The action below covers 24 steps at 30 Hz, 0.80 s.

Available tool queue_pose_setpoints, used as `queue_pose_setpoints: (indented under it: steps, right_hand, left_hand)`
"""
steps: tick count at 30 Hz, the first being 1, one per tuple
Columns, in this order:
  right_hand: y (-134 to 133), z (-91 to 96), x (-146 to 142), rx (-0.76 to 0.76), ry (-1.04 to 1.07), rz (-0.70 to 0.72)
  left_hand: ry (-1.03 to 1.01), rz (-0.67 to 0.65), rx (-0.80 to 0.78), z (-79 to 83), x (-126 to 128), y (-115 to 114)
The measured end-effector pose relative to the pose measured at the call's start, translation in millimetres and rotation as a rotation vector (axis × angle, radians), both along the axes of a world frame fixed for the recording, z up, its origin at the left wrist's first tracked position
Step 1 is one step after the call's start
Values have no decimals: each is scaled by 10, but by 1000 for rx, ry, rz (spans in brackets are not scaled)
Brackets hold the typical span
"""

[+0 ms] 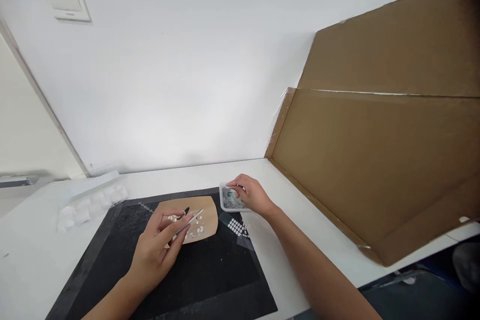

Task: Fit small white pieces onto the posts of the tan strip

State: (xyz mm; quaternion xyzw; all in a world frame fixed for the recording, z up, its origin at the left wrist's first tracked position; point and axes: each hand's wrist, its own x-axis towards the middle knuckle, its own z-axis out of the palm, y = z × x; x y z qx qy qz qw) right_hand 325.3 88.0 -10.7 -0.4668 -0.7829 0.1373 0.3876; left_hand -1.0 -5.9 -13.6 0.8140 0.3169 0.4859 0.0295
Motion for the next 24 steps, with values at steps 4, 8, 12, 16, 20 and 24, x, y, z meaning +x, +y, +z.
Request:
queue_pose_setpoints:
  steps: [4, 8, 12, 16, 20, 24]
  right_hand:
    - [24, 1, 62, -64, -7, -23]
    - [75, -9, 210, -97, -5, -99]
    - [135, -42, 374, -86, -33, -192]
    - [154, -64, 477, -73, -81, -265]
    - [131, -56, 488, -68, -113, -308]
    - [96, -34, 448, -69, -132, -275]
  left_hand:
    - [4, 10, -15, 12, 1, -7]
    - [5, 7, -11, 35, -1, -1]
    - [38, 4, 25, 61, -4, 9]
    - [31, 11, 55, 79, 4, 2]
    - [25, 18, 79, 98, 11, -20]
    - [39, 13, 68, 95, 11, -20]
